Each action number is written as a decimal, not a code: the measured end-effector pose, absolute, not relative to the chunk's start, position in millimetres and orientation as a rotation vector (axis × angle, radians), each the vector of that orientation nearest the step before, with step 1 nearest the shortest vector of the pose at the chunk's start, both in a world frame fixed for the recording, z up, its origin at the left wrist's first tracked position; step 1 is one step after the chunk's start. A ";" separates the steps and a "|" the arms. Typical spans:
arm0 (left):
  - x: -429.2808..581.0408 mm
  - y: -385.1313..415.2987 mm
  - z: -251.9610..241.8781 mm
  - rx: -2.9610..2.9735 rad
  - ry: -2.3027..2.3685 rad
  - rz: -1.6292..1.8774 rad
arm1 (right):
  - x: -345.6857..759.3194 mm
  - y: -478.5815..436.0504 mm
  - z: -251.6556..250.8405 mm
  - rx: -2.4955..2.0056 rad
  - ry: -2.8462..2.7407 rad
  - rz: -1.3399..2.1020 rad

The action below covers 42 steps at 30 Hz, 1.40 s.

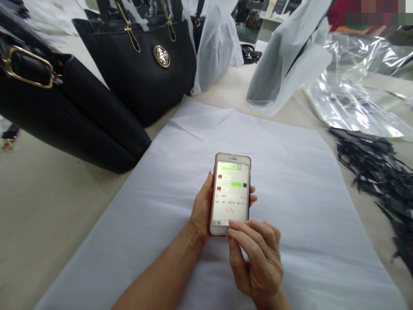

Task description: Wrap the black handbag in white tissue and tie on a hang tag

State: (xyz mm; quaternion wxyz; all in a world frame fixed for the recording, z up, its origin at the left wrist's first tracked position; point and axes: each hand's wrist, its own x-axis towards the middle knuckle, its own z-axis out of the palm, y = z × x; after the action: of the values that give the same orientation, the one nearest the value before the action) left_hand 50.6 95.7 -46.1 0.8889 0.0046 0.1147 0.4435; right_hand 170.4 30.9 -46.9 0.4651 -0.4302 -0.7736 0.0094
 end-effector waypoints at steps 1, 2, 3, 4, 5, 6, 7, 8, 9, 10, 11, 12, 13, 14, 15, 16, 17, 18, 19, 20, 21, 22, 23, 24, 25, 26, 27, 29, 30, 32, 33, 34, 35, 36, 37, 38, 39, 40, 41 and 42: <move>50.4 95.7 -45.9 0.009 0.243 0.925 | 170.4 30.8 -46.9 -1.059 -1.900 0.025; 50.1 95.8 -45.6 0.008 0.247 0.933 | 170.4 30.6 -46.8 -1.064 -1.897 0.024; 49.7 95.9 -45.2 0.007 0.249 0.943 | 170.5 30.3 -46.7 -1.069 -1.893 0.021; 49.4 96.1 -44.9 0.006 0.250 0.952 | 170.5 30.1 -46.6 -1.076 -1.889 0.017; 49.1 96.3 -44.6 0.003 0.250 0.960 | 170.4 29.9 -46.5 -1.083 -1.882 0.010; 48.8 96.5 -44.4 -0.001 0.249 0.963 | 170.3 29.7 -46.4 -1.090 -1.876 0.003; 48.7 96.7 -44.3 -0.006 0.247 0.965 | 170.2 29.5 -46.4 -1.096 -1.873 -0.003; 48.6 96.9 -44.3 -0.011 0.247 0.964 | 169.9 29.4 -46.3 -1.101 -1.872 -0.005; 48.6 97.0 -44.4 -0.016 0.247 0.963 | 169.6 29.4 -46.4 -1.102 -1.874 -0.006; 48.6 97.1 -44.5 -0.021 0.247 0.962 | 169.3 29.4 -46.4 -1.102 -1.878 -0.005; 48.6 97.2 -44.7 -0.024 0.247 0.964 | 169.0 29.6 -46.4 -1.101 -1.883 -0.004; 48.6 97.2 -44.9 -0.025 0.246 0.965 | 168.7 29.7 -46.5 -1.100 -1.887 -0.002; 48.6 97.3 -45.1 -0.026 0.244 0.966 | 168.5 29.8 -46.6 -1.100 -1.889 -0.002; 48.6 97.4 -45.3 -0.025 0.242 0.966 | 168.4 29.9 -46.7 -1.103 -1.890 -0.003; 48.6 97.4 -45.4 -0.025 0.240 0.966 | 168.4 29.9 -46.8 -1.106 -1.890 -0.006; 48.6 97.4 -45.4 -0.024 0.240 0.963 | 168.5 29.8 -47.0 -1.107 -1.887 -0.009; 48.6 97.3 -45.4 -0.024 0.242 0.959 | 168.7 29.6 -47.3 -1.105 -1.883 -0.010; 48.7 97.2 -45.2 -0.023 0.246 0.955 | 169.0 29.3 -47.6 -1.102 -1.881 -0.008; 48.8 97.0 -45.0 -0.021 0.253 0.954 | 169.2 29.0 -48.0 -1.097 -1.879 -0.005; 49.0 96.8 -44.6 -0.016 0.263 0.952 | 169.3 28.8 -48.4 -1.092 -1.880 -0.002; 49.3 96.5 -44.1 -0.012 0.273 0.950 | 169.3 28.6 -48.7 -1.090 -1.881 -0.001; 49.7 96.2 -43.5 -0.007 0.284 0.946 | 169.3 28.4 -49.0 -1.091 -1.883 -0.001; 50.1 95.9 -42.9 -0.003 0.292 0.942 | 169.1 28.4 -49.2 -1.090 -1.886 -0.004; 50.6 95.6 -42.4 -0.001 0.298 0.933 | 168.9 28.5 -49.3 -1.090 -1.890 -0.009; 51.2 95.4 -41.9 0.001 0.299 0.921 | 168.5 28.7 -49.2 -1.088 -1.895 -0.013; 51.7 95.2 -41.5 0.002 0.298 0.910 | 168.0 28.9 -49.1 -1.084 -1.902 -0.016; 52.2 95.3 -41.2 0.002 0.294 0.900 | 167.4 29.2 -49.0 -1.079 -1.910 -0.017; 53.1 95.7 -41.1 -0.001 0.289 0.884 | 166.3 30.0 -48.6 -1.074 -1.923 -0.016; 53.4 96.0 -41.3 -0.002 0.289 0.881 | 165.9 30.4 -48.6 -1.078 -1.926 -0.014; 53.7 96.5 -42.0 0.001 0.291 0.879 | 165.7 31.1 -48.7 -1.102 -1.917 -0.023; 53.8 96.5 -42.4 0.004 0.291 0.880 | 166.0 31.5 -48.9 -1.123 -1.906 -0.035; 53.8 96.4 -42.7 0.007 0.292 0.883 | 166.5 31.8 -49.1 -1.146 -1.891 -0.052; 53.8 96.1 -43.0 0.011 0.292 0.884 | 167.0 32.1 -49.4 -1.165 -1.880 -0.067; 53.8 95.8 -43.3 0.016 0.292 0.884 | 167.6 32.3 -49.7 -1.178 -1.872 -0.078; 53.7 95.5 -43.5 0.021 0.292 0.884 | 168.0 32.5 -50.0 -1.182 -1.870 -0.081; 53.7 95.2 -43.6 0.025 0.292 0.885 | 168.3 32.5 -50.1 -1.177 -1.874 -0.075; 53.7 95.0 -43.7 0.028 0.292 0.885 | 168.3 32.5 -50.0 -1.164 -1.881 -0.062; 53.6 94.8 -43.8 0.030 0.291 0.885 | 168.2 32.3 -49.8 -1.145 -1.892 -0.041; 53.4 94.7 -43.8 0.029 0.291 0.886 | 167.9 32.0 -49.4 -1.119 -1.904 -0.017; 53.2 94.6 -43.8 0.026 0.291 0.890 | 167.5 31.6 -49.0 -1.091 -1.917 0.006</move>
State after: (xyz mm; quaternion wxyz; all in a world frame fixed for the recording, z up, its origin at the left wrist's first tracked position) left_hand 53.2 94.6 -43.8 0.8923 0.0128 0.1402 0.4289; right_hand 167.5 31.6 -49.0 0.4508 -0.4415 -0.7758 0.0022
